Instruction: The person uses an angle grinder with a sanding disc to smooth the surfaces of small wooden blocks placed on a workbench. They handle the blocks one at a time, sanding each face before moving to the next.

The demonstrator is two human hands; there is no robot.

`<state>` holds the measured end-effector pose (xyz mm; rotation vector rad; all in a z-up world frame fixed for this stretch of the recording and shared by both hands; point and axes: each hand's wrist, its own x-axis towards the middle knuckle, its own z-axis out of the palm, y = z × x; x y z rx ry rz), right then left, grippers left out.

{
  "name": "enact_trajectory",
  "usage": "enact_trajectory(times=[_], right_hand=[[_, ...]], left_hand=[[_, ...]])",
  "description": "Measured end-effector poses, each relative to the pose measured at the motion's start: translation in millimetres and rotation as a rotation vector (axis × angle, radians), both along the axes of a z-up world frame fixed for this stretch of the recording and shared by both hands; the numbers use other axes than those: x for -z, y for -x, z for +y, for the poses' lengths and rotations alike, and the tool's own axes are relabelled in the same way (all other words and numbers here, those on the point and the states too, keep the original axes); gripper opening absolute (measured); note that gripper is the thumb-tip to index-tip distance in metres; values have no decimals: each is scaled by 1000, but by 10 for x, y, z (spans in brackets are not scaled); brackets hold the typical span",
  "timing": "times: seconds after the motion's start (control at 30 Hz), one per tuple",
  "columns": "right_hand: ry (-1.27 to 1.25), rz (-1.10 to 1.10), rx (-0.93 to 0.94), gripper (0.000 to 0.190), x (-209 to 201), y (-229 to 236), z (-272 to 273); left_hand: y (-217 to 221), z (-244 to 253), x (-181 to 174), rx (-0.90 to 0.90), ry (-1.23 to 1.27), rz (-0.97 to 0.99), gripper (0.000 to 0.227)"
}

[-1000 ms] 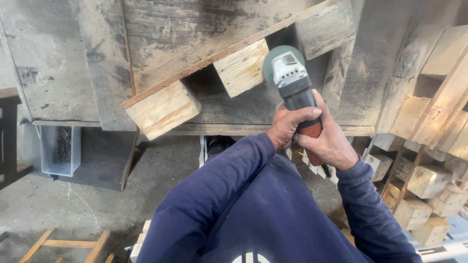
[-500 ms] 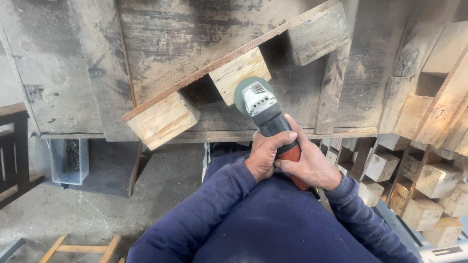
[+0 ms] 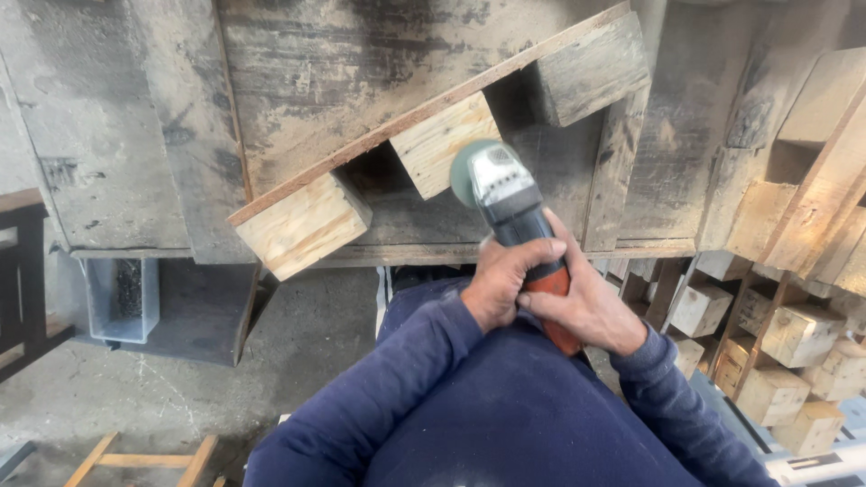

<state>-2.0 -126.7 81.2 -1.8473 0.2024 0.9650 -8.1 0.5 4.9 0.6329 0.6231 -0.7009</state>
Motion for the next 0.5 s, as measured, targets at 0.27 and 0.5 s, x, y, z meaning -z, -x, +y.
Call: enact_trajectory(times=[0.27,0.5], right_hand=[[-47,42,-41,115,141,-162,113],[-62,5,-33,115,168,-182,330]], left_hand=[[-96,189,73,-99,15,-31,43],[-91,377,88,-124,10,-65,40]])
